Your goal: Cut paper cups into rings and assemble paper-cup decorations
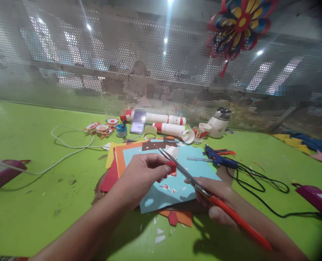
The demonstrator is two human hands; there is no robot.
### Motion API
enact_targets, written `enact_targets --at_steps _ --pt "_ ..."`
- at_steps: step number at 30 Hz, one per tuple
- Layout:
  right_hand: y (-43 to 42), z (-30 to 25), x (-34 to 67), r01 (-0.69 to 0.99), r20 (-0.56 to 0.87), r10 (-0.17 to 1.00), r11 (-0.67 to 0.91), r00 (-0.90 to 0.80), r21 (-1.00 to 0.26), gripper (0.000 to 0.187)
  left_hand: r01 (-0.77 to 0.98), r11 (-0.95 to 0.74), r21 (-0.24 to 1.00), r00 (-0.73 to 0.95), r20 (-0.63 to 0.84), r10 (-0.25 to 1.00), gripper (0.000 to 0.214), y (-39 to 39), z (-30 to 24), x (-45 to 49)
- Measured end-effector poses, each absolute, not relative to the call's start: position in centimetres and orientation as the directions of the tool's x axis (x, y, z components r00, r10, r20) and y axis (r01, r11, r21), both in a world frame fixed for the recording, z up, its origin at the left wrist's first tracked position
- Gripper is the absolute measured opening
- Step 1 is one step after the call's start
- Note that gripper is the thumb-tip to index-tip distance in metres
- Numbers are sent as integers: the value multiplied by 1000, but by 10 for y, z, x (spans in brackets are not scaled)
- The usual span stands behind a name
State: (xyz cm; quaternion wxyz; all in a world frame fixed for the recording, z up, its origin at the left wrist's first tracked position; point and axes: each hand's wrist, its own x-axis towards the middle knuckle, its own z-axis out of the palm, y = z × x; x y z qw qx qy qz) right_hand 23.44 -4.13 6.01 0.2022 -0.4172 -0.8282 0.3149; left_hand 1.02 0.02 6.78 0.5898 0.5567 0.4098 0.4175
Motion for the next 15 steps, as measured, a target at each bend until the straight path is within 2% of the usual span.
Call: enact_targets --at_steps 15 --pt "-41 59 233 579 90 835 450 -543 -680 71 -37 24 999 317 -11 949 10 0 67 10"
